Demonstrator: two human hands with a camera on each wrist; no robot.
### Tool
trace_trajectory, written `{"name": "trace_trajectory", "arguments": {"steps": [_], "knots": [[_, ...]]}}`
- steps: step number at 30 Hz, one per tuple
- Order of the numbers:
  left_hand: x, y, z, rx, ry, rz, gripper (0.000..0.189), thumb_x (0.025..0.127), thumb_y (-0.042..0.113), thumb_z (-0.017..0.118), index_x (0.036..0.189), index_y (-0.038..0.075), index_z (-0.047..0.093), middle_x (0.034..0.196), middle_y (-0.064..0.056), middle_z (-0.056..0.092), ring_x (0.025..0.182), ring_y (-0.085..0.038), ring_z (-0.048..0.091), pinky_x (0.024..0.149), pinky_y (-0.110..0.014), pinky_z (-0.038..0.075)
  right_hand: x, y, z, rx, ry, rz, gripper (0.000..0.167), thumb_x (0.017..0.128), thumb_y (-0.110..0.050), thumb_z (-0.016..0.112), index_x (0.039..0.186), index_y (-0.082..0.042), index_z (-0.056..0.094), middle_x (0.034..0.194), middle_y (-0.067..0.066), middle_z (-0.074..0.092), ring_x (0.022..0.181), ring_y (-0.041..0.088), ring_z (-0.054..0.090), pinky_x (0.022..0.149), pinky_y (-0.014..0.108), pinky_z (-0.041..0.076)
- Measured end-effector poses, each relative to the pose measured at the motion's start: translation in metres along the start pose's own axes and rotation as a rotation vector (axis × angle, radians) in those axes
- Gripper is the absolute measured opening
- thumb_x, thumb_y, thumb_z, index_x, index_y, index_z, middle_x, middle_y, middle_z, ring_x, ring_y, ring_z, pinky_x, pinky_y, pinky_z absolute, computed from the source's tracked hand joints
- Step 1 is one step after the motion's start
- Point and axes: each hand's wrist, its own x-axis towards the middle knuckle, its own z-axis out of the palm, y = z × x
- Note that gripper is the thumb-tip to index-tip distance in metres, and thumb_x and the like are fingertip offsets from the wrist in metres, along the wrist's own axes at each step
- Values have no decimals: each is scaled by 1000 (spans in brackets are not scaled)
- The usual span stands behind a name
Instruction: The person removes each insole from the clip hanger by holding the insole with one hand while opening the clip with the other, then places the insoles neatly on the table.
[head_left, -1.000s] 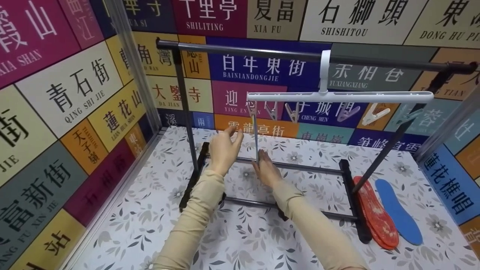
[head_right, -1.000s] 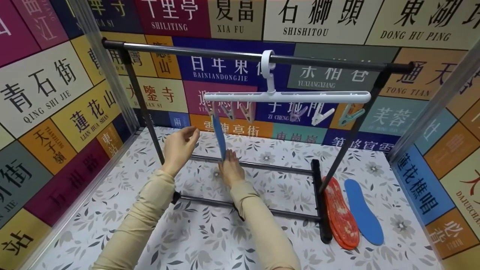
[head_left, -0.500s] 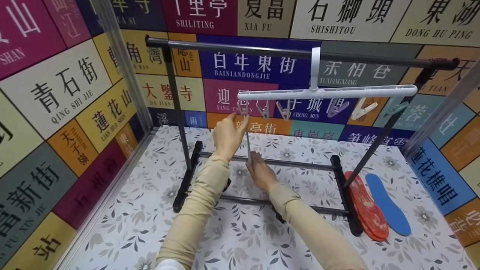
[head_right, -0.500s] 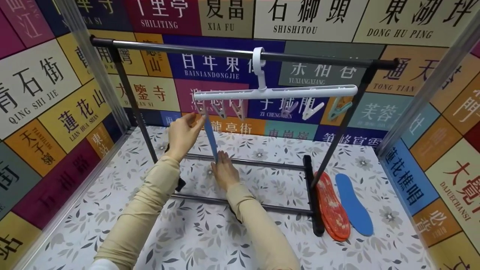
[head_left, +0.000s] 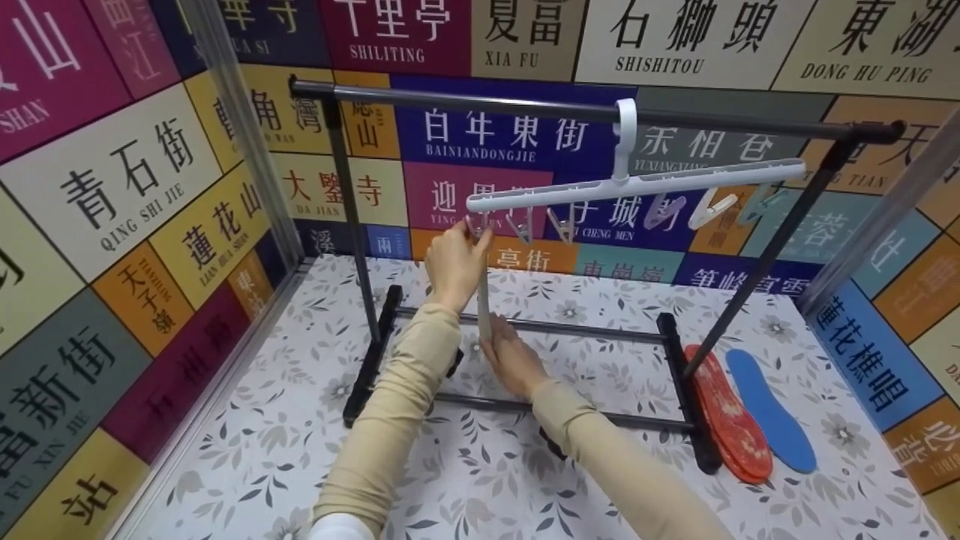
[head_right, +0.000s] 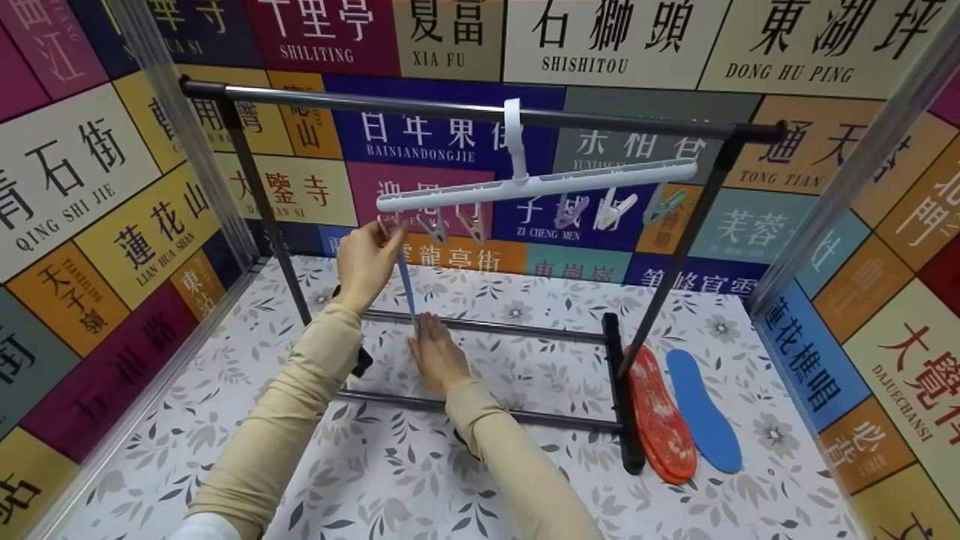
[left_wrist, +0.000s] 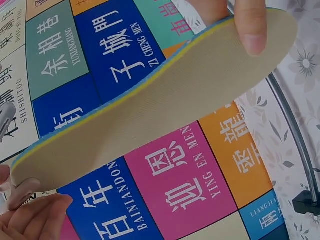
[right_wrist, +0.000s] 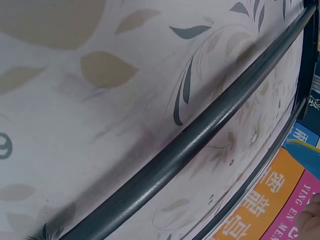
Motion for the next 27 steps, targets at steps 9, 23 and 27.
{"name": "trace_trajectory", "arguments": {"steps": [9, 23, 27], "knots": [[0, -2, -3, -12, 1, 21, 33, 94, 39, 61, 79, 11, 68, 72, -4, 71, 62, -23, 62, 60, -38, 49, -7, -3, 0, 8, 13, 6, 58, 108, -39, 34, 156, -7, 27, 161, 17, 27, 145, 34, 34, 110, 47, 39], [0, -3, -7, 2, -37, 10, 33, 93, 41, 64, 82, 10, 70, 77, -6, 73, 68, -25, 66, 65, -39, 51, -26, -2, 0, 28, 131, 88, 54, 108, -34, 32, 155, -7, 30, 158, 19, 34, 142, 39, 37, 109, 53, 39], [0, -4, -8, -6, -36, 15, 33, 94, 40, 63, 83, 9, 71, 76, -6, 72, 68, -26, 66, 64, -40, 51, -34, 0, -2, 7, 147, 103, 54, 107, -33, 33, 153, -5, 33, 157, 20, 34, 141, 42, 38, 108, 55, 39]]}}
